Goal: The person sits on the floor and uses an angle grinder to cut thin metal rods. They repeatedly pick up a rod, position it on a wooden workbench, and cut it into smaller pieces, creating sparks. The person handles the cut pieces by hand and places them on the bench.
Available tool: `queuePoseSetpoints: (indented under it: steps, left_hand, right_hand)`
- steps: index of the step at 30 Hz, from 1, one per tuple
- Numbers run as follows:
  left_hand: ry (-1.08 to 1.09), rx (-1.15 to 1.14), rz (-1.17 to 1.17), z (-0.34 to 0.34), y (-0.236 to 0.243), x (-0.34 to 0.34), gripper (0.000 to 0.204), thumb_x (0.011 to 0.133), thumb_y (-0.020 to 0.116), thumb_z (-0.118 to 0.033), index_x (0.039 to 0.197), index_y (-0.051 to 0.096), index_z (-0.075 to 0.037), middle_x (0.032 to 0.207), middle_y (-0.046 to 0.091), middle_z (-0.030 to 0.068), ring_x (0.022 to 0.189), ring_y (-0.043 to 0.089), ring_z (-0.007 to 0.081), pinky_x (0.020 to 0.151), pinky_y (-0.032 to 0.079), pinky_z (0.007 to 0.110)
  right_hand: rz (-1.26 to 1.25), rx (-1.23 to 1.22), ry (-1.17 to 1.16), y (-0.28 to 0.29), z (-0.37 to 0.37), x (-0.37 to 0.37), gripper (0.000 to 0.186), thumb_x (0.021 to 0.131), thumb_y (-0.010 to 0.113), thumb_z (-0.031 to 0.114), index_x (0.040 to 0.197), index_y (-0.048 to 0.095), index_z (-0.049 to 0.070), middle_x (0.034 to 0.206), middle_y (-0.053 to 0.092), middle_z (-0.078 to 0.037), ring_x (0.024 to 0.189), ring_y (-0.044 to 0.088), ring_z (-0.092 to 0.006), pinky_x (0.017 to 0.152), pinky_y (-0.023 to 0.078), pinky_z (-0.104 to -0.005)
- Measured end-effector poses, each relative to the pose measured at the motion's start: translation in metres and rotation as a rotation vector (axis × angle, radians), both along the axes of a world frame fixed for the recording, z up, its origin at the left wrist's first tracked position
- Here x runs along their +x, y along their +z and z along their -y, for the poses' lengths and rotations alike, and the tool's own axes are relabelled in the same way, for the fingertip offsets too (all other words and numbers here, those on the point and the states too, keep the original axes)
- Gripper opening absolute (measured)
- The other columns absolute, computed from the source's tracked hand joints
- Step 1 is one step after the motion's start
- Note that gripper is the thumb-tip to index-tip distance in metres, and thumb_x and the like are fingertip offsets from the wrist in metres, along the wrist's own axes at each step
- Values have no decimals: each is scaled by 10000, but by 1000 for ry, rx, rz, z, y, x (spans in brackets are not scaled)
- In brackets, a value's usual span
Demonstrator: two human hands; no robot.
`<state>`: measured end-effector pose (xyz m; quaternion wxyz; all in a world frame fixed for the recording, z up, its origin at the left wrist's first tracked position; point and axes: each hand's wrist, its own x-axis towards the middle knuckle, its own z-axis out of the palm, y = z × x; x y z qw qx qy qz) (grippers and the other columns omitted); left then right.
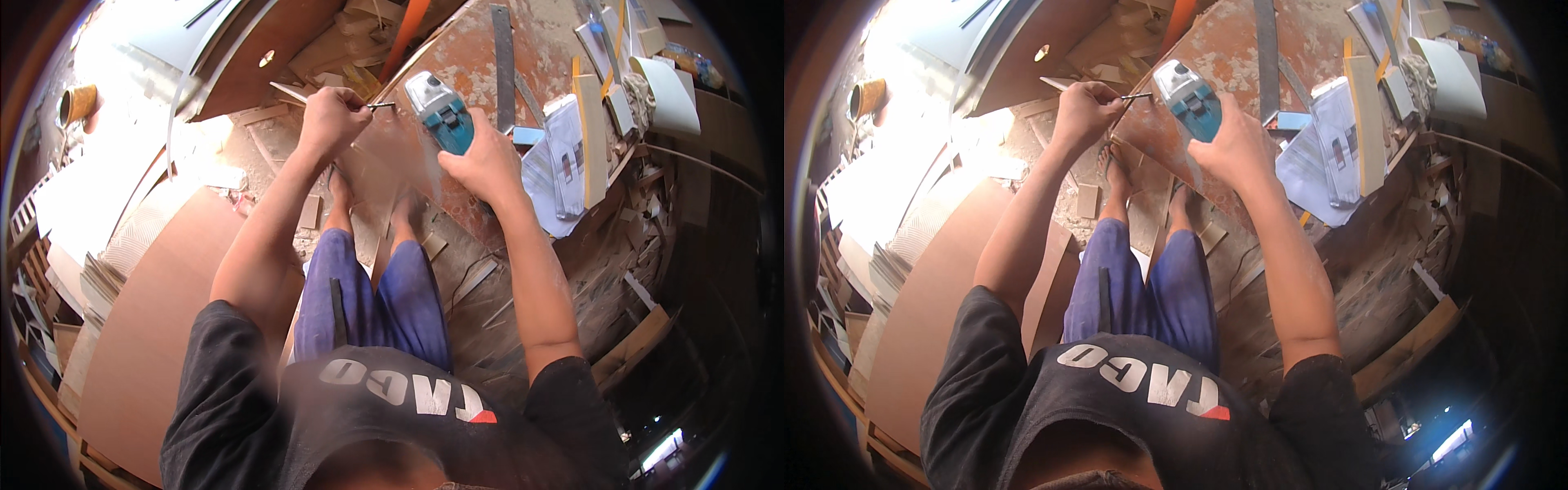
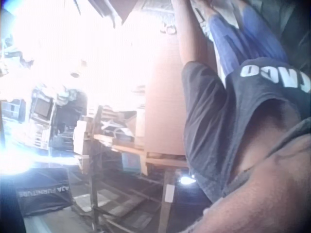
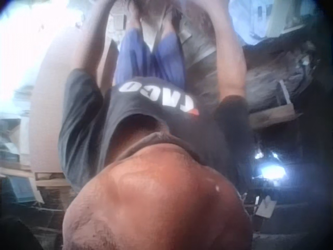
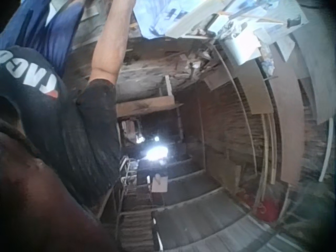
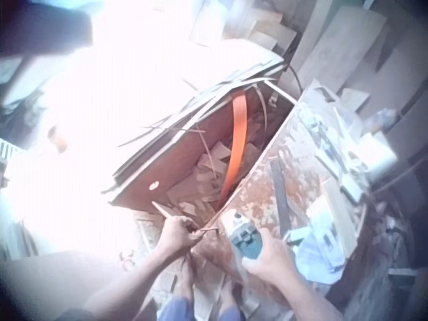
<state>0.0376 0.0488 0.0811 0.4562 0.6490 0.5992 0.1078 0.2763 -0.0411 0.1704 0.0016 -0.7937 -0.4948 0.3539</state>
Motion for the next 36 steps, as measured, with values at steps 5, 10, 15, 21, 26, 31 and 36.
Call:
queuePoseSetpoints:
  steps: [5,10,15,21,26,31,36]
  left_hand:
    - [-135,-131,27,-23,-13,-13,229,816,784,-176,932,827,17,819,778,168,770,752,219,765,584,349]
    - [-418,-322,87,-59,-44,-29,230,873,757,-126,1042,823,16,893,775,112,873,701,195,830,543,355]
    - [-525,-401,-52,-82,-63,-9,228,832,773,-137,1016,825,-13,938,791,125,939,733,226,861,557,368]
    - [-535,-280,6,-83,-56,15,224,819,782,-151,991,813,-11,944,781,120,945,739,224,852,573,369]
    - [-509,-138,147,-69,-48,14,224,898,736,-108,1090,778,0,980,775,103,959,736,197,865,584,370]
    - [-202,-362,581,-50,-35,-11,220,1010,685,-58,1218,711,8,1019,782,98,937,741,159,873,595,325]
    - [-122,-286,339,-3,-18,-9,297,967,766,-85,1244,691,-7,1044,798,113,991,752,164,918,593,355]
  right_hand:
    - [-18,20,-34,-5,0,11,743,734,820,358,1362,592,34,1147,741,-292,1097,711,-479,946,560,-517]
    - [-46,97,-89,-6,25,32,766,749,815,399,1378,575,34,1202,738,-278,1139,708,-462,988,547,-514]
    - [-168,122,-192,7,48,37,692,750,857,306,1311,611,-17,1136,742,-268,1070,721,-446,940,554,-484]
    - [-248,142,-237,-1,78,41,726,748,864,288,1327,594,-55,1130,741,-248,1051,728,-414,940,549,-472]
    - [-349,140,-300,-4,93,40,706,752,873,261,1333,604,-37,1132,743,-216,1028,728,-368,945,548,-449]
    - [-386,123,-372,-1,103,40,632,757,887,247,1264,631,-29,1079,742,-176,971,715,-305,914,549,-419]
    - [-409,167,-404,-1,116,50,604,757,895,235,1232,634,-31,1057,739,-148,940,699,-273,906,545,-405]
